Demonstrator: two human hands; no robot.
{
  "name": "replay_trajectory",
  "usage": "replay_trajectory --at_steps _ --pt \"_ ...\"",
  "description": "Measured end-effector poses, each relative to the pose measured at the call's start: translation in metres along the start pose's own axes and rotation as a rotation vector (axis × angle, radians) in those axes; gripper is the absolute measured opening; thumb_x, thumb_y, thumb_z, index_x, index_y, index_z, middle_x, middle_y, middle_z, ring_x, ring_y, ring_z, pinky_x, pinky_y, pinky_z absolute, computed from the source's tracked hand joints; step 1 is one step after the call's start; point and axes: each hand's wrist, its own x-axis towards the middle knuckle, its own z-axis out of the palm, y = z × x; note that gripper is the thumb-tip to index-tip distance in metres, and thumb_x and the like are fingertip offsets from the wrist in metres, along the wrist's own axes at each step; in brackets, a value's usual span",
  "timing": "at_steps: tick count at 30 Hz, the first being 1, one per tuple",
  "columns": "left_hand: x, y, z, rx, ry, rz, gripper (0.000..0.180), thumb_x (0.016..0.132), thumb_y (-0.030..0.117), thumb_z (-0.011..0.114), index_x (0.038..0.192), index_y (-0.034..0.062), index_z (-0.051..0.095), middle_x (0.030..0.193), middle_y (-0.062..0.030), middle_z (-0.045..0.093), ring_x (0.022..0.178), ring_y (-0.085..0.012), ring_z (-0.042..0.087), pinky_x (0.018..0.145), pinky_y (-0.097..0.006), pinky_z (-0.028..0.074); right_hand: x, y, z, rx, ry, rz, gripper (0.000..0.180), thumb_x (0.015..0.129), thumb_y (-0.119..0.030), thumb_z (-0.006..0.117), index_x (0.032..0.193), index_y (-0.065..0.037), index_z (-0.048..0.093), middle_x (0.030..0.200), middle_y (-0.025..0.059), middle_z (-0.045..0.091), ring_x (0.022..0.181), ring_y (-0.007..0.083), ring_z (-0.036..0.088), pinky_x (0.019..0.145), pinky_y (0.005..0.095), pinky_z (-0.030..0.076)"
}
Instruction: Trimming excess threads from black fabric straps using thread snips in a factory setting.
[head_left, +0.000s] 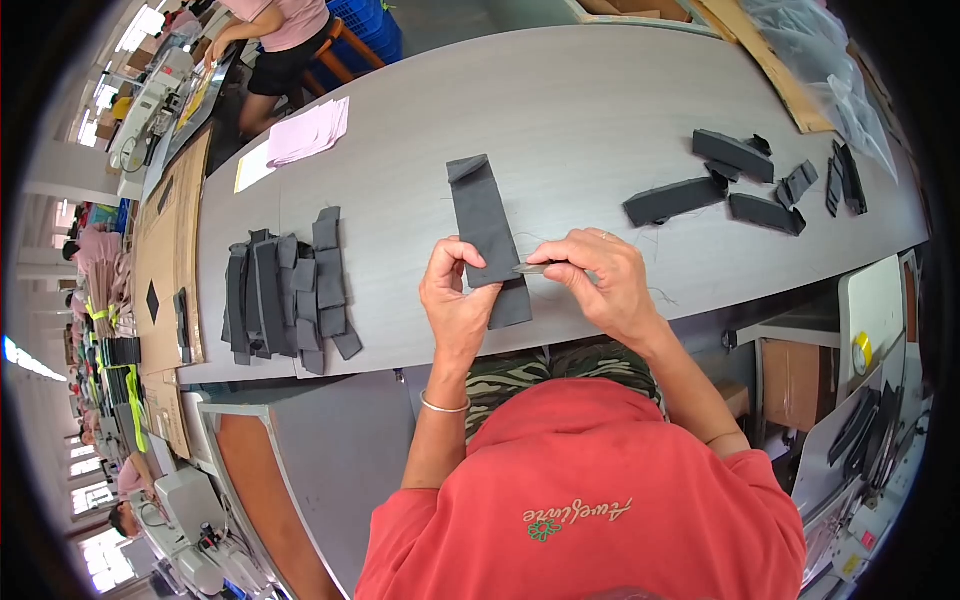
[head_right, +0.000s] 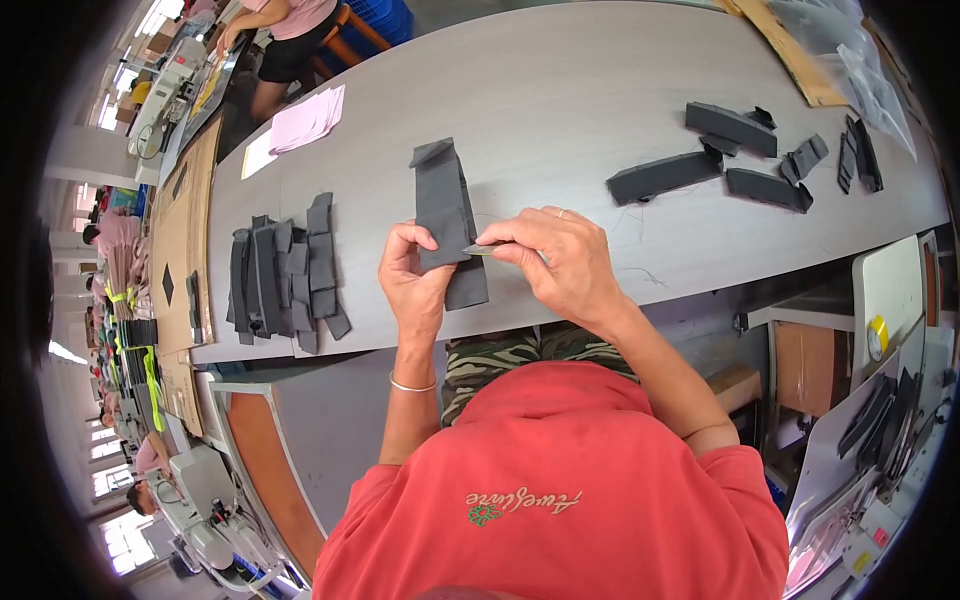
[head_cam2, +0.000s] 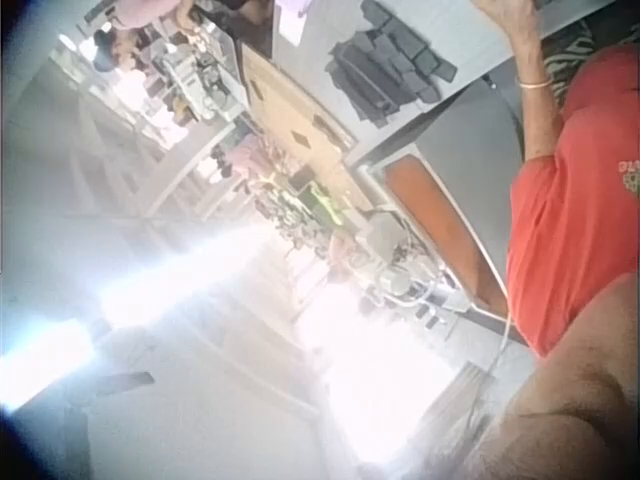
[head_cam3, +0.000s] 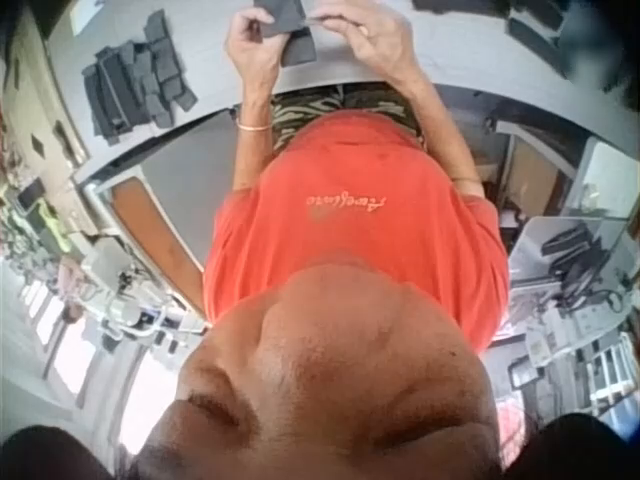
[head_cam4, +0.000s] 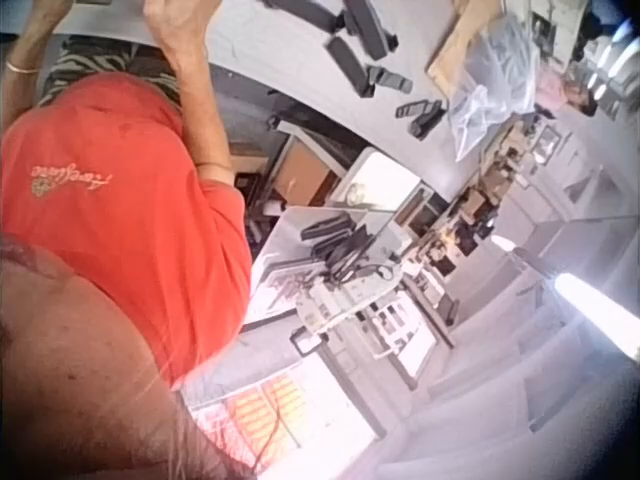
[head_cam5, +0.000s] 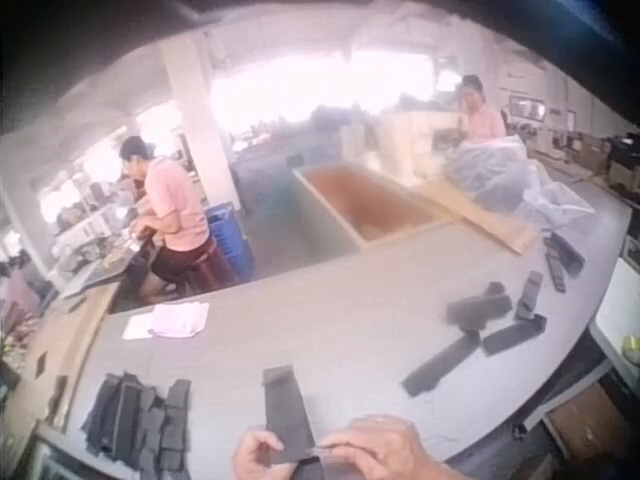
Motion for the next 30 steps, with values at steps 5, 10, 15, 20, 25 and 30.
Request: replay_trajectory --at_steps 5,10,15,20,25,30 --pt "0.0 0.001 0.001 0.04 0.044 -0.013 0.028 0.069 -0.012 0.067 0.082 0.0062 0.05 0.084 -0.0002 0.051 0.081 -0.0096 0.051 0.08 -0.023 0.043 -0.001 -0.001 -0.002 -0.04 0.023 -0.038 0.01 0.08 -0.01 0.065 0.089 -0.013 0.07 0.066 0.002 0.059 0.058 0.0188 0.049 0.056 0.03 0.039" --pt "-0.002 -0.004 0.003 0.127 0.039 0.029 0.025 0.069 -0.008 0.067 0.08 0.0052 0.05 0.078 0.0 0.051 0.077 -0.0097 0.05 0.076 -0.022 0.042 -0.001 -0.007 0.003 -0.002 0.002 0.001 0.016 0.075 -0.004 0.066 0.09 -0.007 0.069 0.067 0.0035 0.059 0.06 0.0189 0.049 0.058 0.0305 0.04" --pt "-0.004 -0.004 0.004 0.209 0.051 0.014 0.023 0.068 -0.004 0.068 0.078 0.0046 0.049 0.075 0.0007 0.049 0.074 -0.0097 0.046 0.072 -0.021 0.04 0.001 -0.005 0.011 -0.091 0.005 -0.079 0.013 0.076 -0.01 0.068 0.088 -0.014 0.068 0.068 -0.0001 0.06 0.057 0.0184 0.048 0.056 0.0306 0.038" --pt "-0.004 -0.005 0.005 0.186 0.04 0.004 0.022 0.068 -0.004 0.068 0.077 0.0043 0.05 0.075 0.0012 0.048 0.073 -0.009 0.045 0.07 -0.021 0.04 0.002 -0.003 0.015 -0.123 -0.007 -0.106 0.01 0.077 -0.011 0.067 0.087 -0.014 0.068 0.069 -0.0005 0.06 0.056 0.0181 0.048 0.054 0.0315 0.036" --pt "-0.004 -0.004 0.006 0.191 0.032 0.009 0.021 0.07 -0.003 0.068 0.077 0.0045 0.05 0.075 0.0011 0.049 0.073 -0.0082 0.045 0.07 -0.021 0.04 0.004 0.004 0.006 -0.062 -0.036 -0.059 0.011 0.079 -0.009 0.065 0.089 -0.01 0.068 0.072 0.0008 0.062 0.057 0.0169 0.049 0.057 0.0287 0.04" --pt "-0.006 -0.006 0.003 0.191 0.038 0.012 0.019 0.071 -0.004 0.066 0.078 0.0042 0.051 0.075 0.0007 0.051 0.075 -0.0076 0.048 0.072 -0.021 0.042 0.01 -0.002 -0.01 0.355 0.012 0.178 0.02 0.085 -0.001 0.059 0.103 -0.004 0.066 0.091 0.0043 0.065 0.074 0.0083 0.055 0.068 0.0221 0.044"
